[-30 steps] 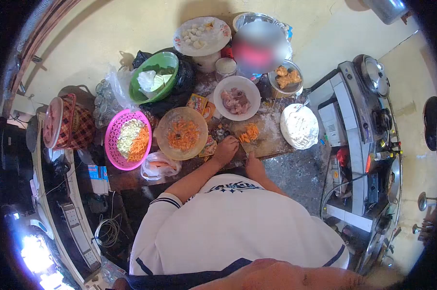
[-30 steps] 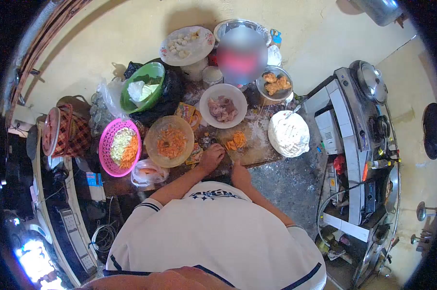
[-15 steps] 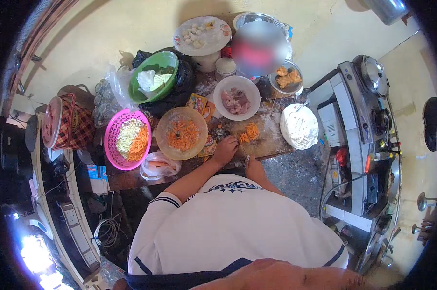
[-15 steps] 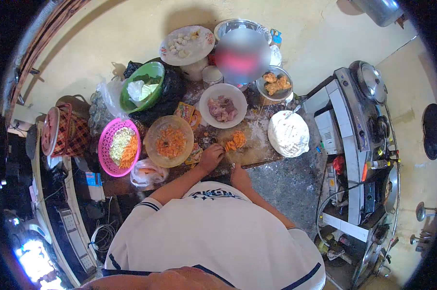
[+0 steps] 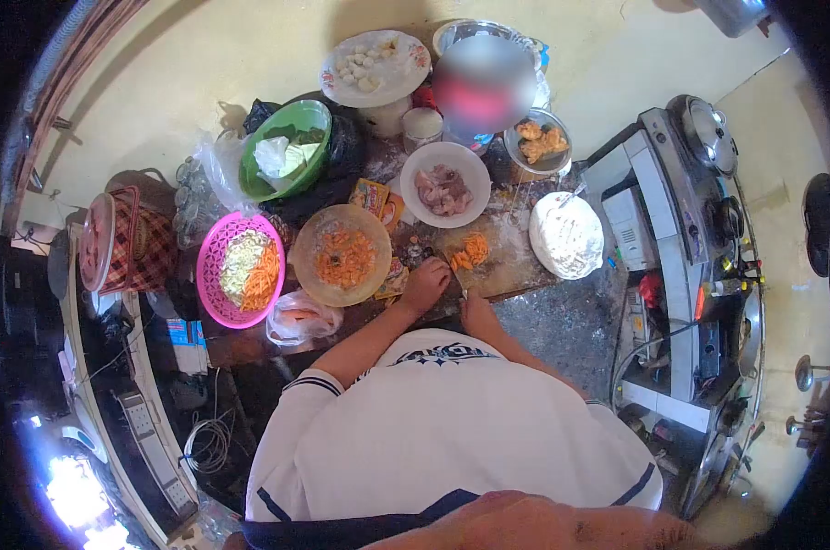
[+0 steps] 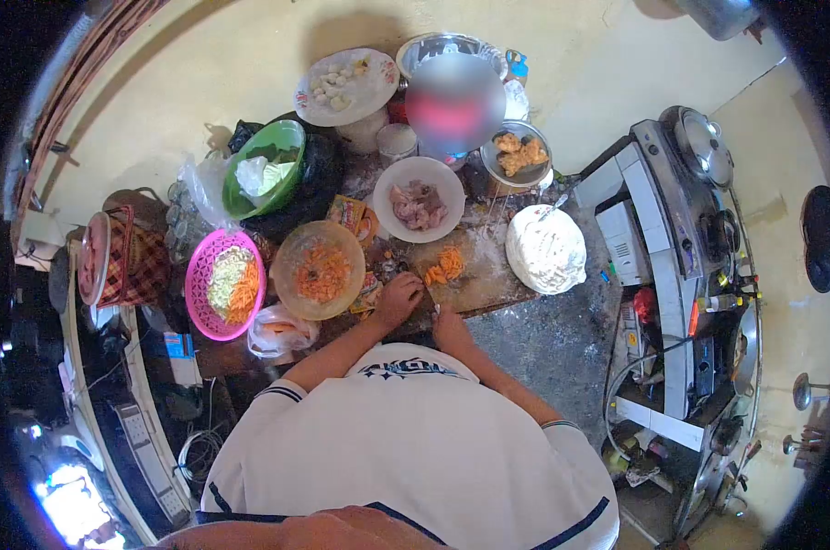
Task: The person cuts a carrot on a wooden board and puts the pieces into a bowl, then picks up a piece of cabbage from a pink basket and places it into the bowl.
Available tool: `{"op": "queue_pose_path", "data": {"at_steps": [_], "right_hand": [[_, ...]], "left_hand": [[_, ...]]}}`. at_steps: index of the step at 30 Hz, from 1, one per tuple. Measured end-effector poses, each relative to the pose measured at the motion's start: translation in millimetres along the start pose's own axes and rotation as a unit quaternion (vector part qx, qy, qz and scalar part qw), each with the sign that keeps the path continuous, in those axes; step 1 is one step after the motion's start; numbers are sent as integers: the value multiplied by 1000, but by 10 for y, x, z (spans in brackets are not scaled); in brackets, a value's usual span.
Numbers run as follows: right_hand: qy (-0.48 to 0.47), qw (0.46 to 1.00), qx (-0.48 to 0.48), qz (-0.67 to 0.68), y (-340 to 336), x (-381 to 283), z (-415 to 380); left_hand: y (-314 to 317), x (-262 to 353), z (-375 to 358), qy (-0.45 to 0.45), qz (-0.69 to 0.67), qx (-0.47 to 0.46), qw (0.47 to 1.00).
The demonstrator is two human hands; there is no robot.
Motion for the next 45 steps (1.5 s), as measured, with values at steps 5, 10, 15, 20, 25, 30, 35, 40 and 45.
{"op": "queue_pose_path", "data": {"at_steps": [5, 10, 15, 20, 25, 30, 35, 40, 45], "right_hand": [[-1, 1000, 16, -10, 14, 76, -40], [41, 998, 34, -29, -88, 87, -142], [44, 998, 36, -23, -205, -22, -210], [17, 1000, 19, -19, -69, 82, -161], [7, 1000, 17, -14, -3, 154, -132], [-12, 1000, 22, 7, -67, 61, -182], [3, 1000, 18, 6, 82, 147, -51], [3, 999, 37, 12, 30, 132, -127], [15, 999, 27, 18, -3, 123, -178]], "left_hand": [[50, 2, 52, -13, -3, -53, 998], [13, 105, 140, -1, 34, -70, 997], [118, -8, 84, -55, 3, -32, 998], [158, -78, 118, -129, -30, -44, 990], [171, -90, 132, -142, -31, -54, 988], [150, -67, 144, -143, -19, -58, 988], [172, -93, 155, -170, -30, -64, 983], [164, -90, 162, -166, -35, -75, 983], [153, -89, 158, -133, -33, -44, 990]]}}
Point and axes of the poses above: each hand's wrist, its own z-axis towards the middle knuckle, its own y-axis out of the palm, x = y × z, the point moved 3 cm from there along z, towards the middle knuckle, and after that the axes turned 2 degrees about -z, right-handed, at the moved point
